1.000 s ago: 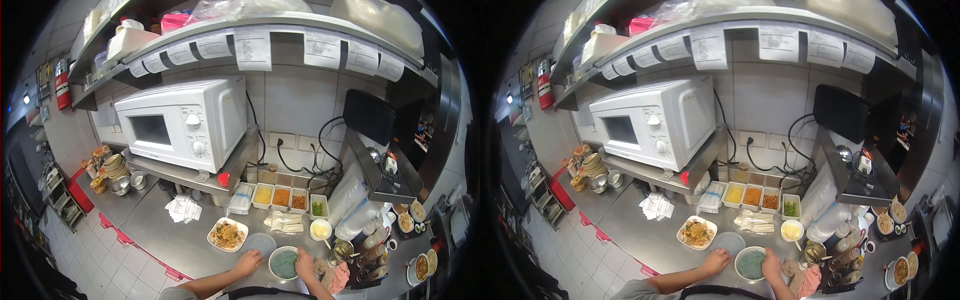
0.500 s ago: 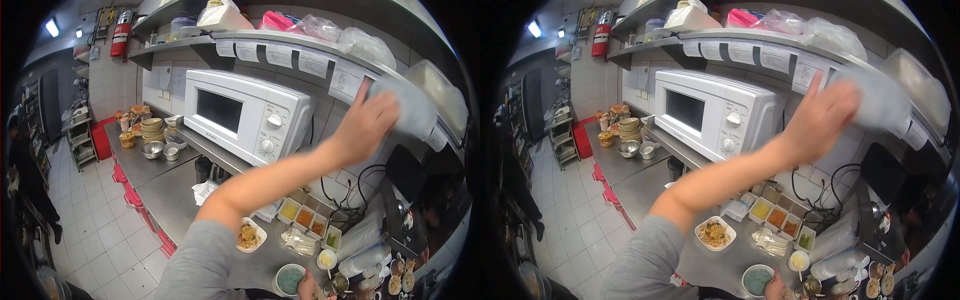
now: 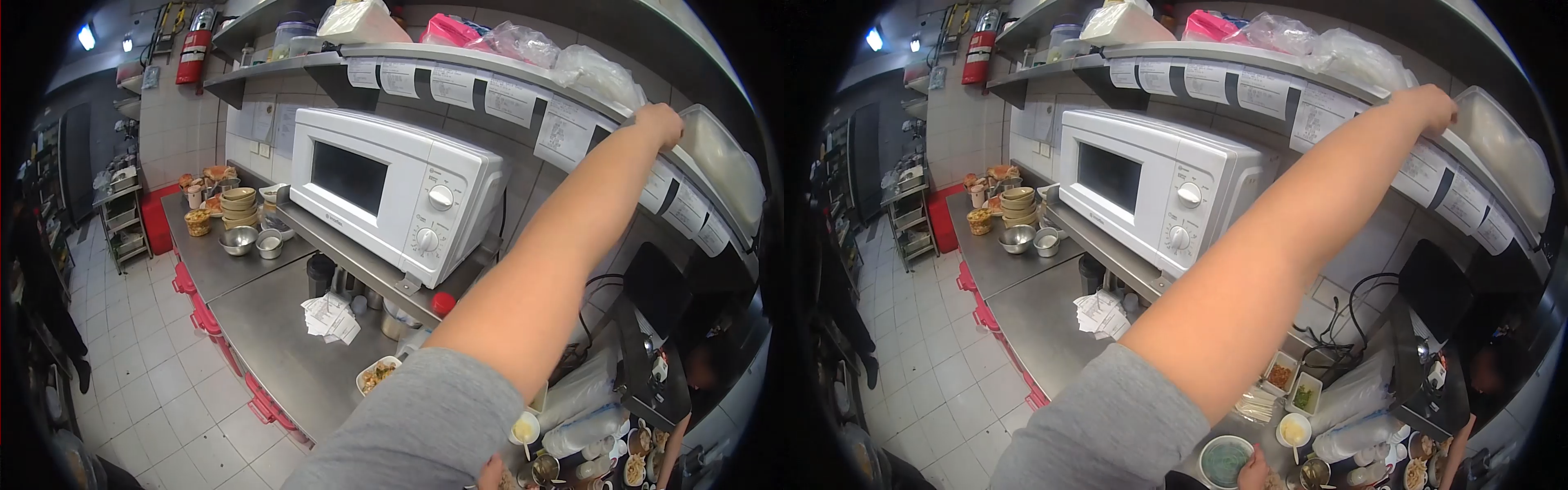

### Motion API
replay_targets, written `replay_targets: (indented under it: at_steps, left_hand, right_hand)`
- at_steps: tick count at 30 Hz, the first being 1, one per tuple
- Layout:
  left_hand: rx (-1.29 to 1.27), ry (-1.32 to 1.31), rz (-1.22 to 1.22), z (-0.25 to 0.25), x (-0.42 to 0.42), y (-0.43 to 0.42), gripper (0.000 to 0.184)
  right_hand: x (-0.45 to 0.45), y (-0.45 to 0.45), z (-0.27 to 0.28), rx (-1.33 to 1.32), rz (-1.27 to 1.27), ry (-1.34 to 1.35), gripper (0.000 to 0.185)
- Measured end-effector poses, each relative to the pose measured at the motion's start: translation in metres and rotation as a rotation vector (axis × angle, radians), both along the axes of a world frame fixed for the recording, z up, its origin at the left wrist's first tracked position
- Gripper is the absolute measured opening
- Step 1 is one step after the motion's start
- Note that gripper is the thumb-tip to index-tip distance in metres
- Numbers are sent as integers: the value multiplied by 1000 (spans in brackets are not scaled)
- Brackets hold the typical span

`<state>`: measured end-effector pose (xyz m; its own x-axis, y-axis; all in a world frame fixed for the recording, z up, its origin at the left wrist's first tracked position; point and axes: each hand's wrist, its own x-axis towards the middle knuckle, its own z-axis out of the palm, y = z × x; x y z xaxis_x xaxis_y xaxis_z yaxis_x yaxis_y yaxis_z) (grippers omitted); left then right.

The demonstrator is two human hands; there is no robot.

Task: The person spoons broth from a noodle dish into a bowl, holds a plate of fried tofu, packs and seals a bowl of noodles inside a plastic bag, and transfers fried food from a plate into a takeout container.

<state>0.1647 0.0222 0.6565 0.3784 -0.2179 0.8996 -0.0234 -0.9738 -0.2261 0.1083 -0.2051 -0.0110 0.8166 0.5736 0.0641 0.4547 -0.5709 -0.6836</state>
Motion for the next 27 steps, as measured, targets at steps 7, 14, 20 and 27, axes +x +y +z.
replay_targets:
  at_steps: [7, 14, 20, 27]
  left_hand:
    - [293, -559, -573, -93, -113, 36, 32]
    - [-440, -1148, -352, -119, -235, 212, 36]
    - [-1197, -994, -339, -116, -303, 394, 75]
    - [-1055, -466, -271, -113, -329, 474, 97]
  right_hand:
    - [-6, -1, 8, 31, -2, -13, 29]
    - [-17, 10, 49, -219, -148, 7, 37]
    - [-4, 11, 19, -81, -201, -33, 37]
    - [15, -1, -22, 62, -203, -59, 35]
